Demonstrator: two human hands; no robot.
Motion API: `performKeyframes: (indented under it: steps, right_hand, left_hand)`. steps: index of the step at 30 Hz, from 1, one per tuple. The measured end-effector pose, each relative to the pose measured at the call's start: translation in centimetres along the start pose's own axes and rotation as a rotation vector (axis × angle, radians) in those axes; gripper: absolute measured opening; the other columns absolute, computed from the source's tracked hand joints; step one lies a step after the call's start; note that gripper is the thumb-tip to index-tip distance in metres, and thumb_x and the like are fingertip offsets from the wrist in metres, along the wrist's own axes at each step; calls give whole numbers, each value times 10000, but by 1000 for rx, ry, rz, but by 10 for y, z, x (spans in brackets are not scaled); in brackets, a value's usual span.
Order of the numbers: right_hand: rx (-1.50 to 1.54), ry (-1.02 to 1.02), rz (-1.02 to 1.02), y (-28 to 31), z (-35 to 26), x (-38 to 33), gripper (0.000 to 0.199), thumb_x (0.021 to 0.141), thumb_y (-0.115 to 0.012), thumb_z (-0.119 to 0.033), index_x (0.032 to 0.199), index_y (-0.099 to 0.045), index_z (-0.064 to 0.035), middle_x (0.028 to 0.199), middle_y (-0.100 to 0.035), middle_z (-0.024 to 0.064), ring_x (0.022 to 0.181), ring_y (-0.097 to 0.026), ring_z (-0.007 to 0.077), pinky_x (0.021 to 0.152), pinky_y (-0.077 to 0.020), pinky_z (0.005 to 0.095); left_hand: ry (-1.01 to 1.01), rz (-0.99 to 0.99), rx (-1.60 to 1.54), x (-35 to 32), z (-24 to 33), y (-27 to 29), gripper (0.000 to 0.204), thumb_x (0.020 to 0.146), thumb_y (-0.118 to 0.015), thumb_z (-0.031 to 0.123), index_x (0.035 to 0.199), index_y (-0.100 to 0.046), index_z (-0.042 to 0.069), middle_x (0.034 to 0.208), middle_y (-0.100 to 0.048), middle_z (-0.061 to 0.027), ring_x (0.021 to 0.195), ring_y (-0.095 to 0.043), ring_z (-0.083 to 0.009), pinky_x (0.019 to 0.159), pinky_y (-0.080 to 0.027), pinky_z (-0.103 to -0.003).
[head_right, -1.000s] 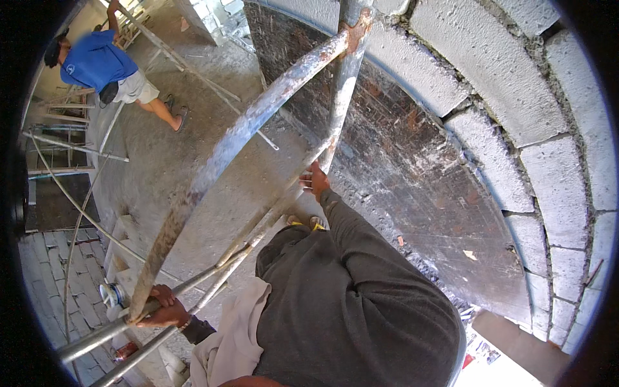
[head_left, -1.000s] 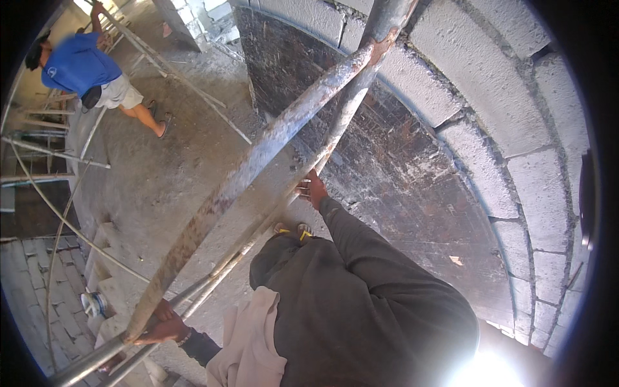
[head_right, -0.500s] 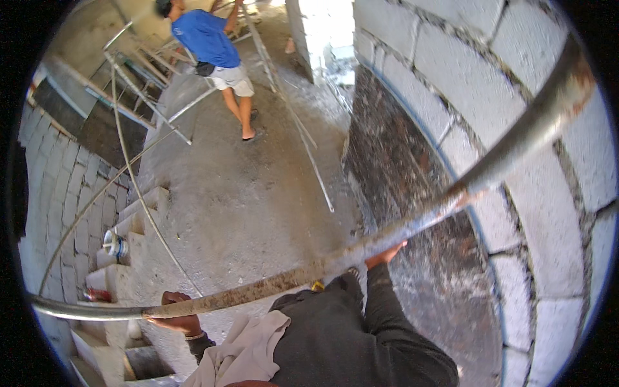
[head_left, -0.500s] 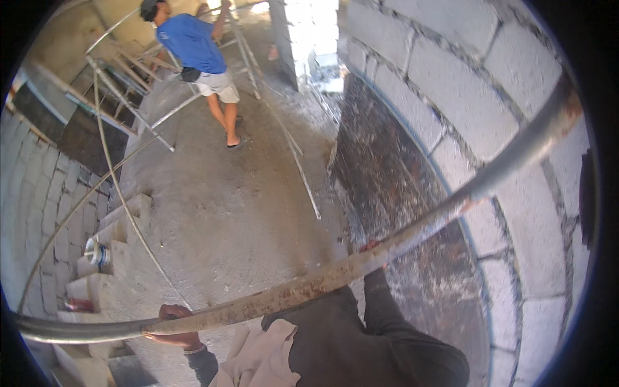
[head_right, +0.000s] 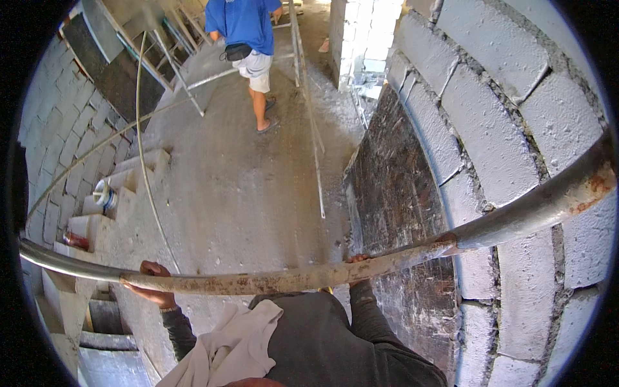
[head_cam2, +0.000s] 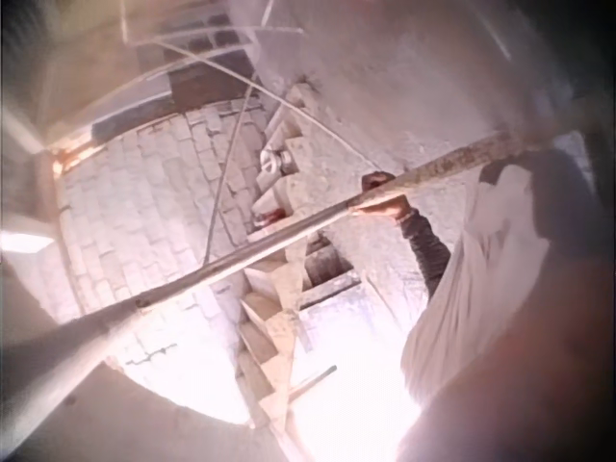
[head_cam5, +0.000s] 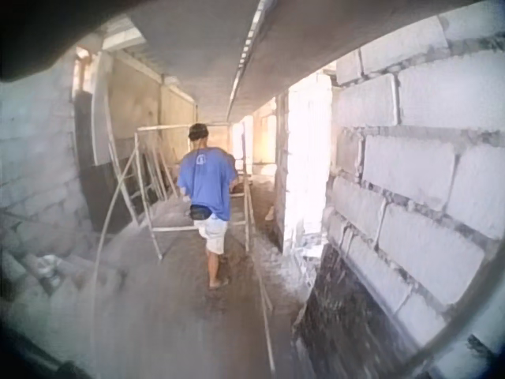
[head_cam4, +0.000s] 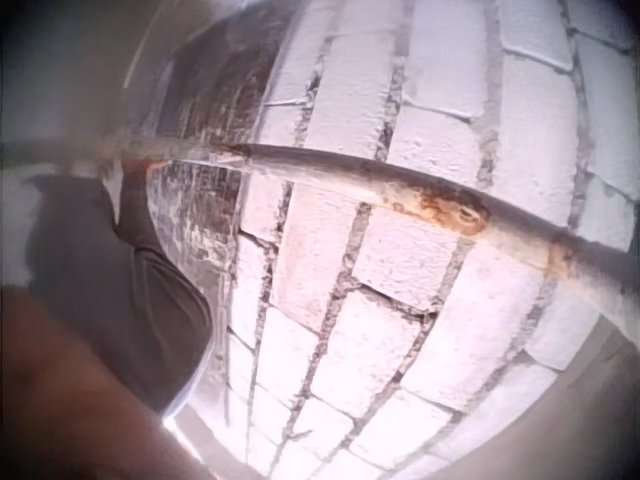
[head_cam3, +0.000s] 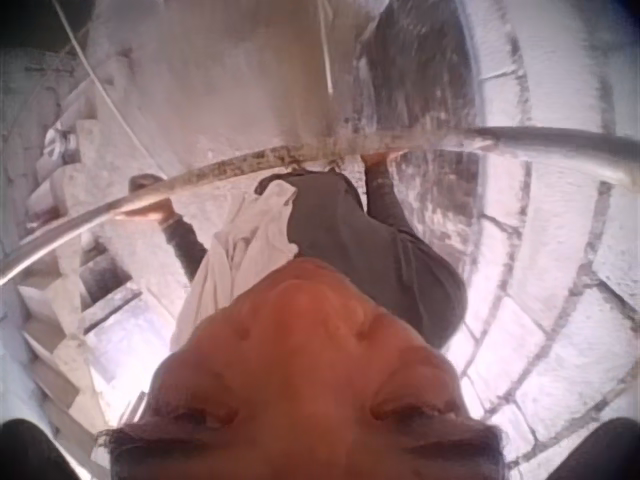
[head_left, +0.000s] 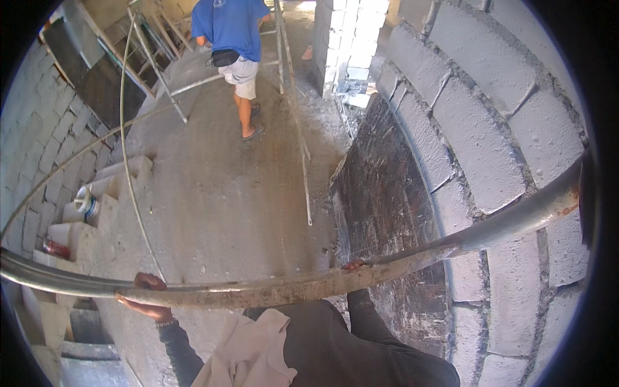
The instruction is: The person lifts and positions a metal scaffolding frame inside a construction site. They coordinate with a coworker to align the frame against a wall and secure it in place. The person then picks up a bucket containing tools and moves it to a different location.
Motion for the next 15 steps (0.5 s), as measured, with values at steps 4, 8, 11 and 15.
performKeyframes:
  steps: [4, 8, 11, 15]
  right_hand:
    - [-17, -16, 27, -8, 3, -7, 478, 859, -415, -631, 1006, -588, -211, 730, -520, -15, 607, -501, 154, 641, -473, 349]
    - [-21, -26, 44, -16, 7, -15, 479, 858, -413, -634, 1000, -588, -211, 726, -517, -15, 603, -498, 153, 637, -471, 347]
    - [-24, -21, 59, -19, 6, -20, 480, 858, -412, -636, 995, -588, -211, 722, -515, -15, 600, -496, 152, 633, -470, 347]
    - [-21, -20, 74, -21, 6, -25, 482, 857, -410, -638, 990, -588, -211, 718, -512, -15, 596, -492, 151, 629, -468, 345]
  left_hand:
    - [36, -68, 40, 0, 0, -2, 869, 750, -137, 888, 612, -465, 95, 496, -391, 3, 432, -372, -106, 401, -282, -242]
    - [49, -57, 15, -1, -1, 1, 885, 733, -144, 904, 615, -474, 91, 480, -399, -5, 407, -378, -113, 374, -276, -250]
    - [50, -79, 10, -1, 2, -4, 893, 728, -151, 909, 620, -479, 85, 480, -404, -7, 401, -376, -113, 365, -265, -254]
    - [27, -154, 2, -1, 1, -5, 863, 732, -194, 906, 630, -468, 95, 495, -386, 5, 393, -363, -97, 353, -281, -243]
Point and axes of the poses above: each hand's wrist, its own x-axis towards the middle knuckle, its own y-axis out of the back of the hand, z = x × y, the point moved 9 cm from there along x, towards the middle knuckle
